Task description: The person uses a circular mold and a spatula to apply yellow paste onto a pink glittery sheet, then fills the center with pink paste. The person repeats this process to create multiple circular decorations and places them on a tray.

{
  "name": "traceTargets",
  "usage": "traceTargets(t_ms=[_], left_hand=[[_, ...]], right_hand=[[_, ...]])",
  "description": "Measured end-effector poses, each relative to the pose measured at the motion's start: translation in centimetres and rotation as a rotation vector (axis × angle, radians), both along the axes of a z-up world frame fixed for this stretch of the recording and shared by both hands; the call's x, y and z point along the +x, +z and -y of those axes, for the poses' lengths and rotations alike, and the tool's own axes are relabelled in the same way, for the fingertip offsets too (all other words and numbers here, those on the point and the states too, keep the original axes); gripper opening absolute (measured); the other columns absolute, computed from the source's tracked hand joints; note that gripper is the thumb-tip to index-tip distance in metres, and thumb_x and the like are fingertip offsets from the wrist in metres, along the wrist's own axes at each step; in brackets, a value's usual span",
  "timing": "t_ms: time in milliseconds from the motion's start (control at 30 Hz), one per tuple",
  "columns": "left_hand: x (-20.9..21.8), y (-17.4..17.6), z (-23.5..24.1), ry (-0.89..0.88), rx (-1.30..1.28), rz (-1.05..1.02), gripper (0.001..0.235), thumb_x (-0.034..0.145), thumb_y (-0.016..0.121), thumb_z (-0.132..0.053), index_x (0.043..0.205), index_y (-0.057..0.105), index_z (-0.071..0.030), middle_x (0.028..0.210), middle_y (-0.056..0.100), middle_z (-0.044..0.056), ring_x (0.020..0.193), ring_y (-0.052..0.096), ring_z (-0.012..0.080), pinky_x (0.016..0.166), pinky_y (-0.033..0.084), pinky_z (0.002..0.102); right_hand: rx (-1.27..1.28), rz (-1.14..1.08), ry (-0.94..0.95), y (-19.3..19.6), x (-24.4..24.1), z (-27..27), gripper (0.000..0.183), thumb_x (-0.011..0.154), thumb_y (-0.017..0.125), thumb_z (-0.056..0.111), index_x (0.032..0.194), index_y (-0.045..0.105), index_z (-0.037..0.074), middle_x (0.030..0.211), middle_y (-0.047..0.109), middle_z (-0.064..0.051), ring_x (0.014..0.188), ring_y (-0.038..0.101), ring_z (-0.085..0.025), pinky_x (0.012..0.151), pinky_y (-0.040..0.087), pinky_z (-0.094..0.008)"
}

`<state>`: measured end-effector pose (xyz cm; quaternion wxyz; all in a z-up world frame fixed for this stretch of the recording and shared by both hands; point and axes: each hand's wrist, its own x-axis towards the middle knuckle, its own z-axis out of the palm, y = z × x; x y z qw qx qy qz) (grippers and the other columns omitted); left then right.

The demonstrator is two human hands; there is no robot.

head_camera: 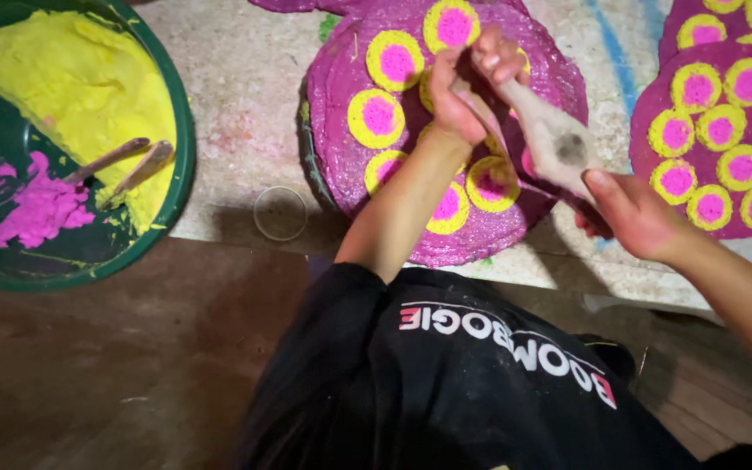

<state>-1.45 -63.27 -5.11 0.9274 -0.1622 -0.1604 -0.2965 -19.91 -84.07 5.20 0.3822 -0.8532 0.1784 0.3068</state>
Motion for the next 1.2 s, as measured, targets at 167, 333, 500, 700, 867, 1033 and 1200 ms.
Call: traceTargets(t_ms=[167,333,500,700,867,1033,1200], left_hand=[[4.1,5.4,-7.7,0.159,0.199,0.198,0.044,0.111,0.043,-0.045,0.105,0.061,-0.005,0.097,0.064,0.008,0.094,0.062,0.0226,0.088,0.052,0.04],[2.2,9.4,-19.5,0.723,0.914,0.147,0.05,0.107,0.041,-0.049,0.12,0.061,-0.005,0.119,0.064,0.01,0.116,0.061,0.023,0.102,0.049,0.035],[-5.5,6.4,-26.9,1.204,1.527,0.115,0.046,0.11,0.044,-0.047,0.111,0.061,-0.004,0.108,0.057,0.006,0.095,0.059,0.0165,0.085,0.052,0.032],[-12.1,0.5,-32.4,0.971,1.566,0.027,0.031,0.107,0.049,-0.031,0.106,0.06,-0.002,0.098,0.056,0.006,0.088,0.053,0.015,0.08,0.045,0.029],[-13.4,-0.7,-35.5,0.991,1.633,0.21,0.022,0.107,0.048,-0.018,0.096,0.057,0.0,0.103,0.058,0.011,0.092,0.054,0.0181,0.087,0.046,0.032],[-11.3,0.1,-36.2,1.029,1.751,0.46,0.019,0.102,0.046,-0.012,0.099,0.06,0.001,0.101,0.061,0.011,0.09,0.059,0.0187,0.083,0.05,0.03],[-9.6,1.6,-35.0,0.875,1.727,0.585,0.019,0.096,0.045,-0.001,0.101,0.063,0.002,0.105,0.063,0.015,0.083,0.062,0.0198,0.077,0.053,0.028]], right_hand=[[0.54,0.288,0.106,-0.2,3.0,-5.3,0.079,0.106,0.028,0.071,0.101,0.067,0.002,0.082,0.063,-0.005,0.075,0.059,-0.017,0.07,0.047,-0.033],[0.776,0.427,0.211,1.9,7.5,-13.2,0.075,0.098,0.047,0.066,0.133,0.045,0.0,0.104,0.059,-0.007,0.093,0.059,-0.019,0.083,0.05,-0.035],[0.987,0.178,-0.113,0.3,14.1,-21.8,0.064,0.104,0.052,0.054,0.13,0.056,-0.004,0.102,0.067,-0.013,0.094,0.068,-0.025,0.088,0.056,-0.041],[1.112,-0.241,-0.484,-7.7,19.5,-30.5,0.066,0.1,0.046,0.059,0.125,0.057,-0.001,0.093,0.071,-0.016,0.079,0.071,-0.028,0.076,0.062,-0.047],[1.175,-0.241,-0.666,-16.2,22.1,-37.3,0.066,0.091,0.055,0.06,0.125,0.054,0.003,0.094,0.072,-0.019,0.078,0.072,-0.03,0.075,0.062,-0.05],[1.411,-0.225,-0.783,-20.5,21.3,-44.3,0.046,0.098,0.061,0.056,0.103,0.058,0.011,0.082,0.061,-0.009,0.069,0.062,-0.023,0.063,0.057,-0.043],[0.99,-0.221,-0.678,-18.0,15.9,-45.4,0.044,0.104,0.048,0.049,0.111,0.067,0.01,0.091,0.07,-0.007,0.068,0.061,-0.017,0.054,0.048,-0.032]])
